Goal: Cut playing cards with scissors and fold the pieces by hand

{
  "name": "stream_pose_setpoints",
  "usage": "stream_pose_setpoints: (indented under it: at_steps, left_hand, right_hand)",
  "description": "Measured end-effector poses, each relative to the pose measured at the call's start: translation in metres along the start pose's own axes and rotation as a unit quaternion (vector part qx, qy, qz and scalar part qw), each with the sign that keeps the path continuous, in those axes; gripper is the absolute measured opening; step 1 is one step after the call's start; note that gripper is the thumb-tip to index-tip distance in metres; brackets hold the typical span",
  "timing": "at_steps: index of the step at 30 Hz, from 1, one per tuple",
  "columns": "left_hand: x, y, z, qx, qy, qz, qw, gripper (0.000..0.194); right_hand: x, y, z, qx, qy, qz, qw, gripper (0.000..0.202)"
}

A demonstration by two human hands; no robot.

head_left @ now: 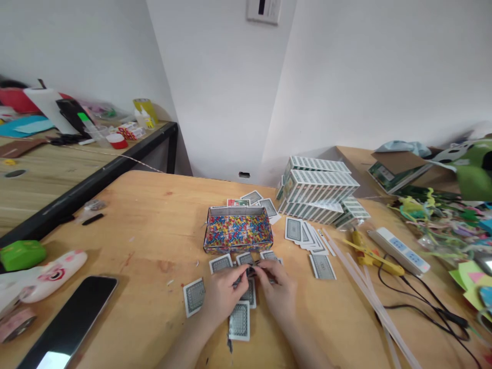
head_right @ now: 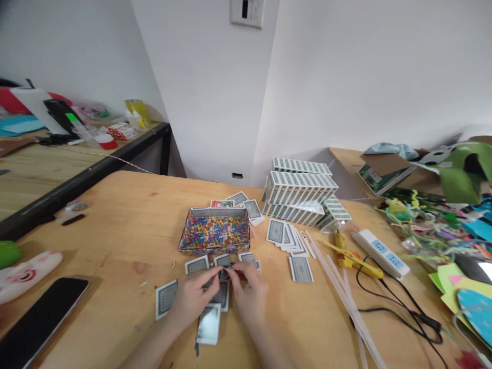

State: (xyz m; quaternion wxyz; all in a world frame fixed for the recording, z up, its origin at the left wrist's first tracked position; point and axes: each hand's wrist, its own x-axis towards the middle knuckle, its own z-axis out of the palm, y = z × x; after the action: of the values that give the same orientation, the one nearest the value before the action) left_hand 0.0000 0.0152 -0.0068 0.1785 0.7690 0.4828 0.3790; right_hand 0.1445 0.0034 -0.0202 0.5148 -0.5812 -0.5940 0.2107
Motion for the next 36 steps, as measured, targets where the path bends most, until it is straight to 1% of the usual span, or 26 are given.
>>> stream_pose_setpoints:
  at_steps: [2, 4, 7, 9, 11, 13, 16, 18, 21, 24, 31, 36]
  left_hand:
    - [-0.001, 0.0, 0.001, 0.002, 0.0, 0.002, 1.0, 0.025]
    - [-0.002, -0.001, 0.002, -0.013, 0.006, -0.001, 1.0, 0.027]
    - [-0.004, 0.001, 0.0, -0.057, 0.021, 0.002, 0.998, 0.027]
    - [-0.004, 0.004, -0.003, -0.076, 0.033, 0.005, 0.997, 0.025]
    - [-0.004, 0.009, -0.005, -0.08, 0.05, 0.002, 0.996, 0.022]
    - [-0.003, 0.012, -0.006, -0.072, 0.065, -0.008, 0.995, 0.021]
    - [-0.001, 0.012, -0.006, -0.041, 0.062, -0.019, 0.997, 0.026]
    - [0.0, 0.01, -0.005, -0.029, 0.053, -0.008, 0.998, 0.023]
    - [0.002, 0.006, -0.004, -0.032, 0.059, 0.011, 0.998, 0.013]
    - [0.003, 0.003, -0.004, -0.038, 0.071, 0.007, 0.997, 0.011]
    - [0.003, 0.005, -0.002, -0.077, 0.075, 0.023, 0.994, 0.014]
    - [0.003, 0.006, -0.001, -0.084, 0.076, 0.012, 0.993, 0.015]
  right_hand:
    - [0.0, 0.002, 0.0, -0.001, 0.005, 0.019, 1.0, 0.012]
    - [0.0, 0.006, -0.001, 0.021, 0.016, 0.061, 0.998, 0.014]
    - [0.004, 0.013, -0.004, 0.074, 0.05, 0.128, 0.988, 0.019]
    - [0.006, 0.016, -0.005, 0.087, 0.065, 0.142, 0.984, 0.02]
    - [0.006, 0.015, -0.005, 0.092, 0.052, 0.133, 0.985, 0.021]
    - [0.004, 0.012, -0.003, 0.08, 0.019, 0.109, 0.991, 0.019]
    - [0.0, 0.006, 0.0, 0.044, -0.018, 0.07, 0.996, 0.015]
    - [0.0, 0.002, 0.001, 0.032, -0.03, 0.055, 0.998, 0.013]
    - [0.0, -0.001, 0.0, 0.036, -0.033, 0.042, 0.998, 0.013]
    - [0.001, -0.001, -0.001, 0.044, -0.032, 0.036, 0.998, 0.013]
    - [0.001, 0.0, -0.001, 0.023, -0.02, 0.041, 0.999, 0.013]
    - [0.001, 0.0, 0.0, -0.001, -0.006, 0.038, 0.999, 0.013]
